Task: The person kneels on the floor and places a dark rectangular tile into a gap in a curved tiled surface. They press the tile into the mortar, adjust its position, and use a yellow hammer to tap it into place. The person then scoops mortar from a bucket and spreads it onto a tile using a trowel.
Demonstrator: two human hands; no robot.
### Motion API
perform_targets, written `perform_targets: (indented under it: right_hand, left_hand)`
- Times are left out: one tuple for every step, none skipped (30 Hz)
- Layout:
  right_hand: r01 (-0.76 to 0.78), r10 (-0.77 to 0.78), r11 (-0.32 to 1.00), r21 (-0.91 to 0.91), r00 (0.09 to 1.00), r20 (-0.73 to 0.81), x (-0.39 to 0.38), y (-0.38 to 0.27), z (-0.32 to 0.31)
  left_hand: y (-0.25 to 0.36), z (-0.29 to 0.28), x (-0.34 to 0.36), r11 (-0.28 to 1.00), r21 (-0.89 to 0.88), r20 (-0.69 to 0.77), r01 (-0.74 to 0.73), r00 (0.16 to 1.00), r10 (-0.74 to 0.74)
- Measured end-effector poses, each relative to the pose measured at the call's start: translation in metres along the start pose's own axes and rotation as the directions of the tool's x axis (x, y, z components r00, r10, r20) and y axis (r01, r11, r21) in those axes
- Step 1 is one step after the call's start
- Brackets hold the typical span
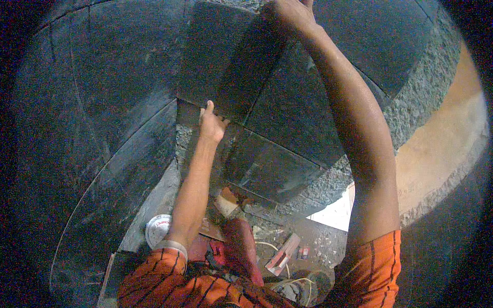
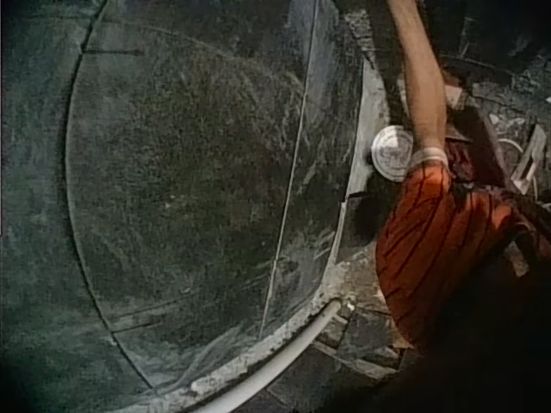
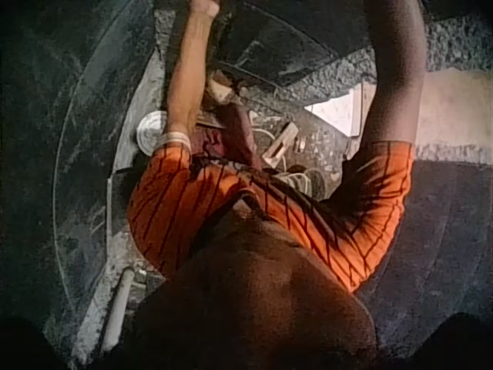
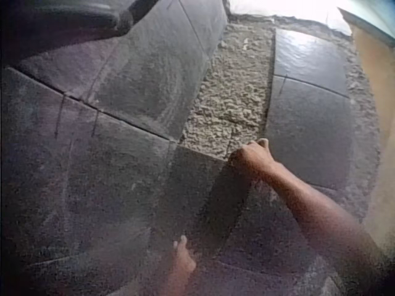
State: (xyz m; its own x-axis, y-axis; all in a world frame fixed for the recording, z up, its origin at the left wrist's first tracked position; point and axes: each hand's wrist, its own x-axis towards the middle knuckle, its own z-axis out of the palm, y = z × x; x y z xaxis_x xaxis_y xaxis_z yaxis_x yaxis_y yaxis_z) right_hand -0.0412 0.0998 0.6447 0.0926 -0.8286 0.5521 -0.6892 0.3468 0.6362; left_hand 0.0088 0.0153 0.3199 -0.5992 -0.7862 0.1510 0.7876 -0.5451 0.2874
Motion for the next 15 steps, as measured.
perform_targets:
  right_hand:
    - [0.000, 0.000, 1.000, 0.003, 1.000, 0.014, 0.000, -0.001, -0.004]
    - [0.015, -0.013, 0.999, 0.030, 0.999, -0.043, 0.002, 0.006, 0.001]
    - [0.022, -0.018, 0.999, 0.037, 0.995, -0.097, 0.005, 0.025, 0.007]
    - [0.040, -0.029, 0.997, 0.065, 0.987, -0.155, 0.004, 0.029, 0.006]
    - [0.015, 0.052, 0.902, 0.431, 0.988, -0.144, -0.003, 0.041, 0.001]
    - [-0.006, 0.121, 0.681, 0.732, 0.987, -0.104, -0.012, 0.044, -0.013]
    - [0.027, 0.116, 0.818, 0.575, 0.971, -0.211, -0.019, 0.051, -0.018]
    - [0.042, 0.089, 0.920, 0.391, 0.946, -0.310, -0.026, 0.059, -0.022]
    - [0.015, 0.095, 0.945, 0.325, 0.944, -0.318, -0.035, 0.068, -0.031]
    - [-0.016, 0.102, 0.966, 0.258, 0.941, -0.323, -0.049, 0.077, -0.039]
    - [-0.055, 0.172, 0.941, 0.334, 0.927, -0.334, -0.064, 0.082, -0.044]
    - [-0.061, 0.174, 0.951, 0.304, 0.918, -0.357, -0.078, 0.096, -0.047]
    - [-0.066, 0.175, 0.958, 0.281, 0.908, -0.381, -0.092, 0.111, -0.048]
    - [-0.098, 0.209, 0.953, 0.288, 0.898, -0.387, -0.109, 0.124, -0.055]
    - [-0.132, 0.241, 0.948, 0.289, 0.892, -0.384, -0.125, 0.136, -0.060]
  left_hand:
    - [0.000, -0.003, 0.002, 1.000, -0.017, 0.043, -0.002, 0.999, 0.003]
    - [-0.001, -0.006, 0.004, 1.000, 0.000, 0.001, 0.000, 1.000, 0.000]
    - [-0.005, 0.002, 0.004, 1.000, 0.010, -0.026, 0.015, 1.000, -0.015]
    - [-0.004, 0.001, 0.003, 0.999, 0.029, -0.069, 0.017, 0.997, -0.015]
    - [-0.003, -0.001, 0.002, 0.999, 0.029, -0.060, 0.019, 0.998, -0.018]
    - [0.000, -0.005, 0.002, 0.999, 0.024, -0.047, 0.022, 0.999, -0.021]
    - [0.001, -0.007, 0.002, 0.999, 0.022, -0.030, 0.026, 0.999, -0.025]
    - [0.001, -0.007, 0.004, 1.000, 0.022, -0.033, 0.016, 0.999, -0.015]
    - [0.000, -0.008, 0.005, 1.000, 0.018, -0.037, 0.005, 0.999, -0.004]
    - [-0.001, -0.008, 0.006, 1.000, 0.015, -0.041, -0.003, 0.999, 0.004]
    - [-0.003, -0.009, 0.006, 1.000, 0.005, -0.035, -0.003, 0.999, 0.003]
    - [-0.005, -0.007, 0.006, 1.000, -0.005, -0.026, -0.002, 1.000, 0.001]
    - [-0.004, -0.007, 0.006, 1.000, -0.012, -0.021, -0.004, 1.000, 0.004]
    - [-0.001, -0.003, 0.005, 1.000, -0.004, -0.008, -0.007, 1.000, 0.007]
    - [-0.003, -0.002, 0.008, 1.000, -0.004, 0.002, 0.001, 1.000, -0.001]
